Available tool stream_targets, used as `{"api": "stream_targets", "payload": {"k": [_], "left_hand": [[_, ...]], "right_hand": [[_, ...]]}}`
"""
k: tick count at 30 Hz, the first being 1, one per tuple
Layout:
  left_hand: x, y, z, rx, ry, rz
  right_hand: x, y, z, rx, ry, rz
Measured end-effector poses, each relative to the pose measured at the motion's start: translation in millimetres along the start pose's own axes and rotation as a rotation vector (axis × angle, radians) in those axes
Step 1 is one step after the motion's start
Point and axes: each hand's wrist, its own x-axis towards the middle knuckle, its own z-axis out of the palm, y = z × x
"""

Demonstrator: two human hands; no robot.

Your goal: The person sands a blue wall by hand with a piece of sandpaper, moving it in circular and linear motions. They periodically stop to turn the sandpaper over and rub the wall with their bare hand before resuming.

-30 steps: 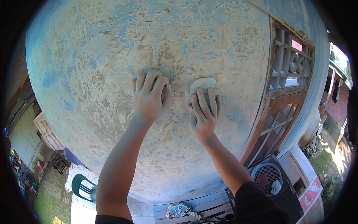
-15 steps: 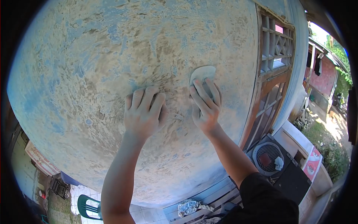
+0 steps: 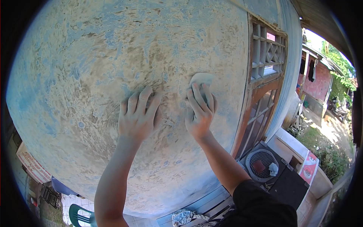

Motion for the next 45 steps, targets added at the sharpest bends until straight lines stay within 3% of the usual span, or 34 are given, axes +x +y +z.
{"api": "stream_targets", "payload": {"k": [5, 11, 17, 23, 29, 33, 38, 45], "left_hand": [[-0.6, 1.3, 1.7, 0.008, -0.005, -0.006], [-5.1, -1.7, 2.2, 0.009, -0.065, 0.038], [-9.6, 0.0, 5.9, 0.021, -0.025, 0.036], [-11.6, 3.0, 5.4, 0.024, 0.012, 0.016], [-13.2, 2.1, 8.3, 0.065, -0.056, 0.002], [-7.8, 4.3, 7.2, 0.091, -0.039, -0.002], [-3.3, 4.8, 0.6, 0.124, -0.082, -0.007], [-3.4, 3.8, -0.6, 0.083, -0.104, 0.010]], "right_hand": [[36.0, -13.5, 11.8, 0.124, -0.012, 0.075], [-16.1, -1.2, 4.1, 0.132, -0.034, -0.039], [46.3, -17.4, 7.7, 0.129, -0.049, 0.034], [-23.5, 0.1, -5.3, 0.095, -0.103, -0.067], [45.9, -7.1, 9.4, 0.164, -0.033, -0.013], [41.4, -8.4, 9.9, 0.246, -0.051, 0.010], [-11.8, 11.6, -2.1, 0.152, -0.111, -0.154], [34.0, 6.7, -5.5, 0.081, -0.184, -0.177]]}}
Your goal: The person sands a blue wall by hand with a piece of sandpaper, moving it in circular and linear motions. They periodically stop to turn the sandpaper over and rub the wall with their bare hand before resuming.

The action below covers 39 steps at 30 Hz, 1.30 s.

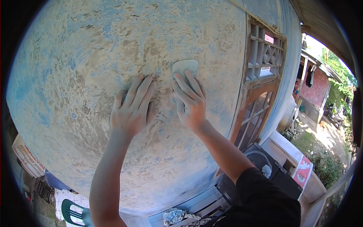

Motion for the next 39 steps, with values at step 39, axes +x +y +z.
{"api": "stream_targets", "payload": {"k": [39], "left_hand": [[5.1, 3.5, 1.0, -0.106, -0.028, 0.021]], "right_hand": [[-6.6, -7.9, -7.1, 0.030, -0.056, 0.044]]}}
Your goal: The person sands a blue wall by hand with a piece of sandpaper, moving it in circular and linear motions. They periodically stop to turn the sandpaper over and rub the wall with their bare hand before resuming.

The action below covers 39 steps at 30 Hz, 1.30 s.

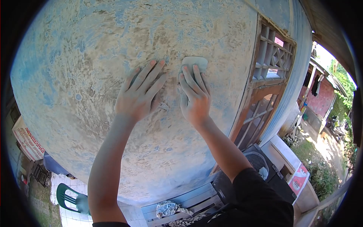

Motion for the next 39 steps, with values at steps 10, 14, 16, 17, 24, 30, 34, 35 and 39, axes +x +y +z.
{"api": "stream_targets", "payload": {"k": [10, 14, 16, 17, 24, 30, 34, 35, 39], "left_hand": [[-0.2, -0.4, -1.7, -0.058, 0.029, 0.000], [-0.5, 0.0, -2.9, -0.050, 0.002, 0.004], [-0.3, -1.7, -1.5, -0.020, 0.008, 0.013], [0.2, -1.5, -0.8, -0.020, 0.008, 0.017], [-0.2, 2.5, -2.2, -0.042, 0.038, 0.001], [-0.2, -1.2, -2.2, -0.009, -0.005, 0.014], [-2.2, -1.9, 1.8, 0.010, 0.019, 0.024], [-1.6, -1.6, 0.7, 0.009, 0.022, 0.031], [1.1, 2.4, -4.6, -0.023, 0.061, 0.011]], "right_hand": [[-65.9, -3.5, 2.5, -0.032, -0.055, -0.014], [2.4, -9.6, 5.8, -0.005, 0.032, 0.044], [7.9, -18.7, 5.0, 0.039, 0.045, 0.080], [9.1, -20.6, 5.5, 0.086, 0.059, 0.108], [-64.2, -16.8, 3.3, 0.073, -0.009, 0.142], [21.7, -0.9, -5.7, 0.018, -0.011, -0.011], [-10.2, -4.3, 5.0, 0.058, 0.015, 0.028], [-29.4, -6.8, 6.2, 0.060, 0.011, 0.035], [-40.7, 8.6, 4.6, 0.061, 0.049, -0.058]]}}
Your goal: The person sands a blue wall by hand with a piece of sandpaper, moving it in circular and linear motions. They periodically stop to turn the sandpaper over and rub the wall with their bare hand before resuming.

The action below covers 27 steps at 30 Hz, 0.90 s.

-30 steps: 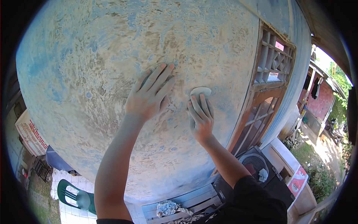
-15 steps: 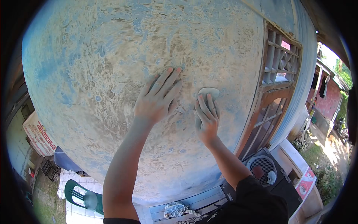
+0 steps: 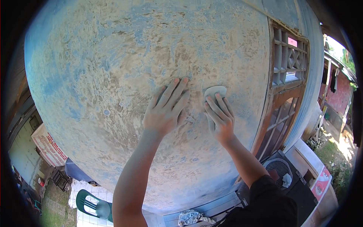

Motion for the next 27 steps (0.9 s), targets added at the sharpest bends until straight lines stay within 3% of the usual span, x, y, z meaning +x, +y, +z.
{"api": "stream_targets", "payload": {"k": [6, 9, 13, 20, 27], "left_hand": [[-0.6, -0.2, 1.2, -0.021, -0.011, -0.003], [-1.0, -1.7, 3.3, -0.016, 0.004, 0.001], [-1.6, -2.3, 1.9, -0.014, 0.002, 0.008], [-1.1, -1.1, 0.4, -0.017, 0.008, 0.006], [-3.9, -1.4, 3.0, -0.010, 0.024, -0.003]], "right_hand": [[69.1, 12.9, -2.4, -0.037, 0.092, 0.096], [46.7, -3.0, 10.3, 0.001, 0.134, 0.194], [-11.6, -19.1, 13.5, -0.029, 0.096, 0.143], [50.3, 5.0, 8.6, -0.023, 0.165, 0.162], [-2.2, -25.3, 17.9, 0.041, 0.114, 0.187]]}}
